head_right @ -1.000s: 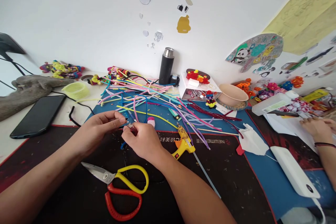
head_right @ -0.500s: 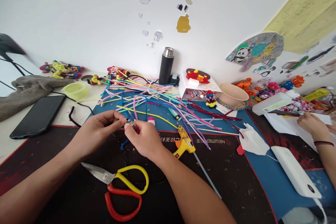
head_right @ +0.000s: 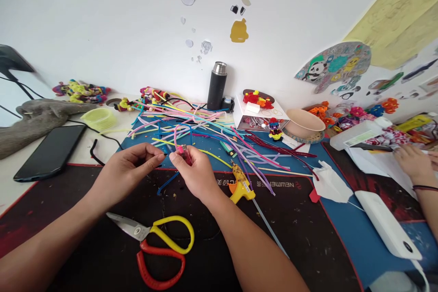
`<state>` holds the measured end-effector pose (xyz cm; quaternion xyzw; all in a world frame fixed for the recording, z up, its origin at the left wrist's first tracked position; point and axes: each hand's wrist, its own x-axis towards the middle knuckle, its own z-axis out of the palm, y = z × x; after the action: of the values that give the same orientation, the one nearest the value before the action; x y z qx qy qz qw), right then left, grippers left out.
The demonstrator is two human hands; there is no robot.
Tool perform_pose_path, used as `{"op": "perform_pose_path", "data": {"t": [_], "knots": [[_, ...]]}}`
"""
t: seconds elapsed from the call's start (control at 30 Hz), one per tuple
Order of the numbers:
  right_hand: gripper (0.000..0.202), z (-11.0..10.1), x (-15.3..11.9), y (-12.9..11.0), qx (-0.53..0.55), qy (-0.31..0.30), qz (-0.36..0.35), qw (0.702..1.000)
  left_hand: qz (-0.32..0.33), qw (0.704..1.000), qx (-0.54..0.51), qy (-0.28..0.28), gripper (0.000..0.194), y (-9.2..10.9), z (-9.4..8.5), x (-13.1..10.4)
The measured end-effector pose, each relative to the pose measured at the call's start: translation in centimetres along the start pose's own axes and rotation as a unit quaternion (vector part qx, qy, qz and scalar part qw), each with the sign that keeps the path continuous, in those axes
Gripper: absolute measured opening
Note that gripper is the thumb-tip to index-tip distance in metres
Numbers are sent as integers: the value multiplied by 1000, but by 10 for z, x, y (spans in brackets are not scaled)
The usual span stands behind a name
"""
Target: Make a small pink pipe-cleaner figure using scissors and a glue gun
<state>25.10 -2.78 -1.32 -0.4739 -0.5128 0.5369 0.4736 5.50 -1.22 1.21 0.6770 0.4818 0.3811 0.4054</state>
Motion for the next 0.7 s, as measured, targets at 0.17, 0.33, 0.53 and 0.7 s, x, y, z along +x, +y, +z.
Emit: {"op": "perform_pose_path", "data": {"t": [0.17, 0.33, 0.53, 0.7], "knots": [[37, -1, -1, -2, -10, 2, -3, 1000, 18, 999, 26, -8, 37, 1, 1, 0], [34, -1, -1, -5, -18, 1, 2, 1000, 21, 999, 42, -11, 38, -1, 2, 0], [33, 0, -1, -6, -9, 1, -7, 1000, 13, 998, 53, -13, 39, -3, 1, -1], [30, -1, -1, -6, -24, 2, -12, 1000, 12, 998, 58, -15, 39, -3, 1, -1]]}}
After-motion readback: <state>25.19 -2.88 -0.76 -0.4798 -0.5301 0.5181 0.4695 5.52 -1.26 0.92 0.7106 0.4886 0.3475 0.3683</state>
